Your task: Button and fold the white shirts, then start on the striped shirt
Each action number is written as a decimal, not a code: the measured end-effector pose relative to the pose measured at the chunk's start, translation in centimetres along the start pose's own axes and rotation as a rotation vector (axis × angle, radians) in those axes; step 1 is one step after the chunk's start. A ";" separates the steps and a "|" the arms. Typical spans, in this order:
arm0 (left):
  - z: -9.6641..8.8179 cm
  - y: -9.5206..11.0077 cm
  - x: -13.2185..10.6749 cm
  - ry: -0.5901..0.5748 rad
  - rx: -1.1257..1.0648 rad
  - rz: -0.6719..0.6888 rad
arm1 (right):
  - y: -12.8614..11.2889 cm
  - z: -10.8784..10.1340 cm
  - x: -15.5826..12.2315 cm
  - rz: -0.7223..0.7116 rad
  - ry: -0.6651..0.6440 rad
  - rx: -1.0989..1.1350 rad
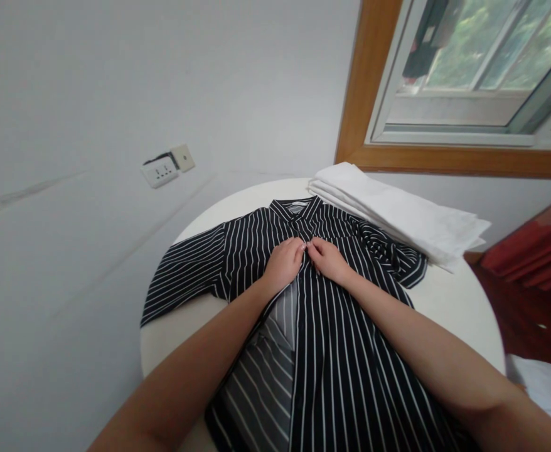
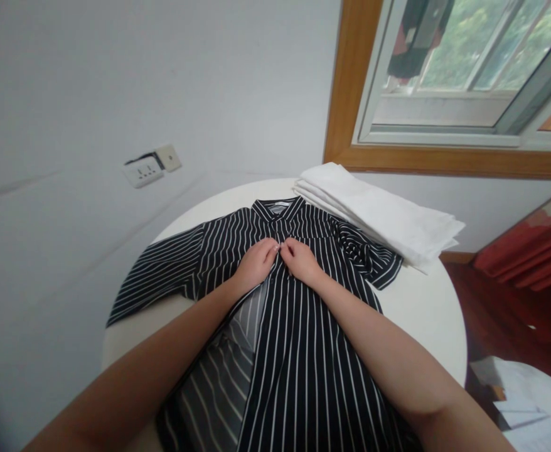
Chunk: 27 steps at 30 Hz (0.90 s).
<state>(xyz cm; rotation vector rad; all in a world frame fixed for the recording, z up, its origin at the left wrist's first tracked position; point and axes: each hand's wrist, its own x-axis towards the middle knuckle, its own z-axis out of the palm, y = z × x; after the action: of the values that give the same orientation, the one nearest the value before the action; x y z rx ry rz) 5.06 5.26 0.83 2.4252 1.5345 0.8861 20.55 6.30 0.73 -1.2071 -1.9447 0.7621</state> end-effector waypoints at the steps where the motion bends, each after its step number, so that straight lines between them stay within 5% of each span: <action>1: -0.1 0.1 0.0 -0.001 0.019 0.009 | 0.2 0.0 0.0 0.016 -0.008 0.043; 5: -0.3 0.5 0.0 -0.016 0.056 -0.068 | 0.2 0.1 0.1 0.043 -0.017 0.124; 11: 0.0 0.4 0.1 -0.045 -0.138 -0.322 | -0.3 0.3 0.0 -0.125 0.070 -0.125; 20: 0.4 -0.1 0.2 0.018 -0.223 -0.323 | -0.2 0.7 0.1 -0.129 0.122 -0.121; 27: 0.4 -0.6 0.0 -0.017 -0.280 -0.330 | -0.1 0.2 0.2 -0.010 0.002 0.051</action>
<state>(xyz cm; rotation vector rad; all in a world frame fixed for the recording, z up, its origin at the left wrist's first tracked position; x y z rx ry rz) 4.81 5.69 0.21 1.9132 1.6164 0.9351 20.26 6.47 0.71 -1.1664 -1.9172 0.7998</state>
